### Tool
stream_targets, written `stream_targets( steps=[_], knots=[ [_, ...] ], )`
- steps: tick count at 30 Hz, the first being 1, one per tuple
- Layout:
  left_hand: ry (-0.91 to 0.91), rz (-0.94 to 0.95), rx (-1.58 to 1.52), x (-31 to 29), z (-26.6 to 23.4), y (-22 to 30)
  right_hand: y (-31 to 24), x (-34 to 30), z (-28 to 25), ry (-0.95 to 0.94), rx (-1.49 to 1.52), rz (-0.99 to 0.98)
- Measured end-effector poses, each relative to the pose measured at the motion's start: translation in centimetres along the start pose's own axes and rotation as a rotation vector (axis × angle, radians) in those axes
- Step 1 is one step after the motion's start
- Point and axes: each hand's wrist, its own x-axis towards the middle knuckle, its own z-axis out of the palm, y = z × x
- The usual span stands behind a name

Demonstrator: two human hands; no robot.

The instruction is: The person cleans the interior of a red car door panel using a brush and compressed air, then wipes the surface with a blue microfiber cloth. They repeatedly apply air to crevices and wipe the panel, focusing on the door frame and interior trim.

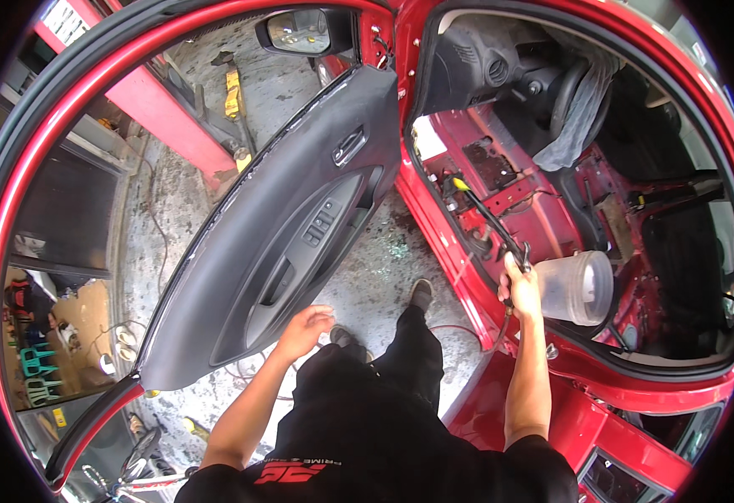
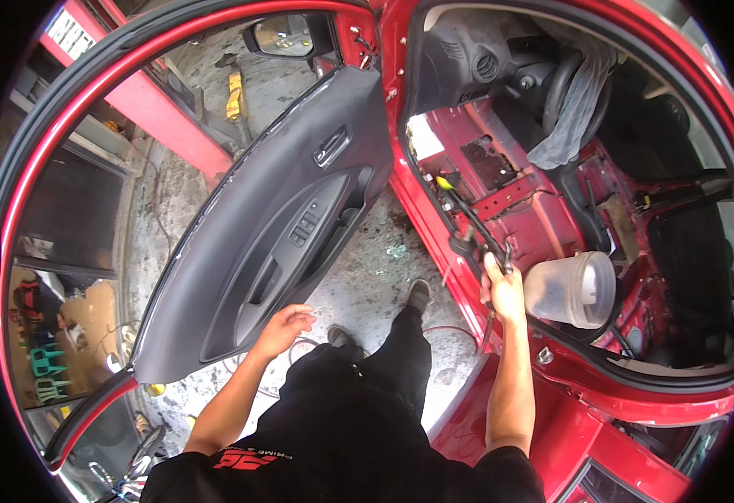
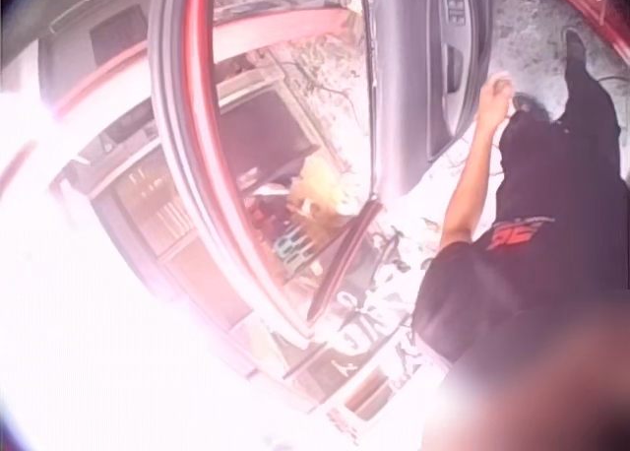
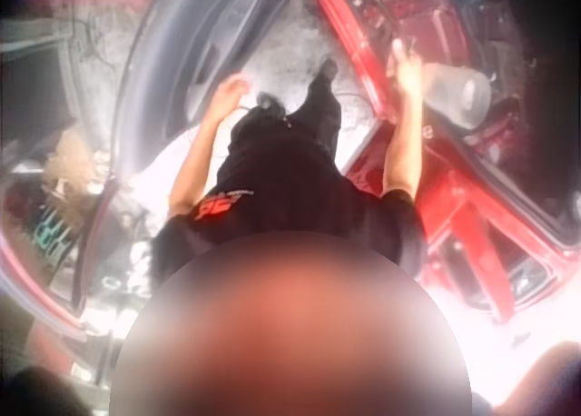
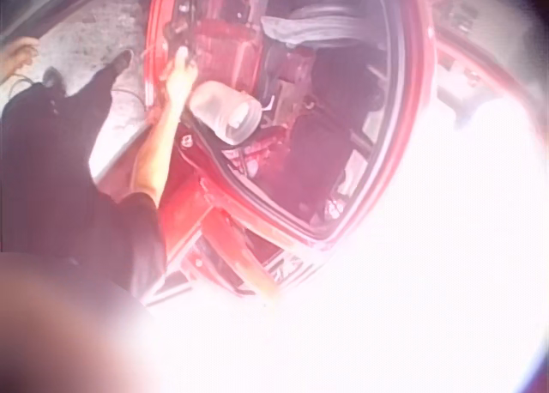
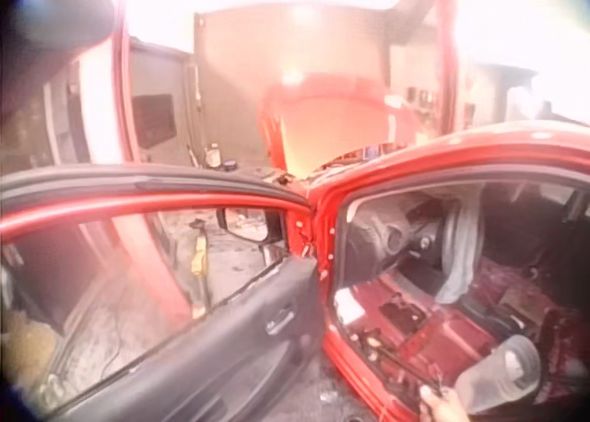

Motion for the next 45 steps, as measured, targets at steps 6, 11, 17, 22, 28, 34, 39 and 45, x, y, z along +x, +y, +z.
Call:
stream_targets(
  steps=[6,11,17,22,28,34,39,45],
  knots=[
    [-0.328,0.269,-0.097,6.3,8.2,8.4,-15.5,1.3,6.4,-0.244,-0.024,-0.13],
    [-0.549,0.627,-0.308,11.3,19.0,19.5,-20.0,7.2,9.1,-0.429,0.47,-0.072],
    [-0.75,0.329,-0.711,14.6,21.9,27.9,-22.1,12.5,7.9,-0.518,0.59,-0.076],
    [-0.749,0.276,-0.71,16.2,22.3,29.8,-22.2,15.2,7.6,-0.51,0.492,-0.115],
    [-0.603,0.365,-0.564,16.0,21.6,29.2,-21.5,14.7,8.8,-0.434,0.406,-0.217],
    [-0.563,0.414,-0.595,14.7,21.1,28.3,-21.6,12.9,10.6,-0.319,0.256,-0.258],
    [-0.744,0.399,-0.78,13.6,20.2,27.6,-22.8,11.4,11.1,-0.349,0.273,-0.299],
    [-0.676,0.497,-0.513,12.1,19.3,27.7,-24.1,9.7,11.3,-0.39,0.301,-0.355]
  ],
)
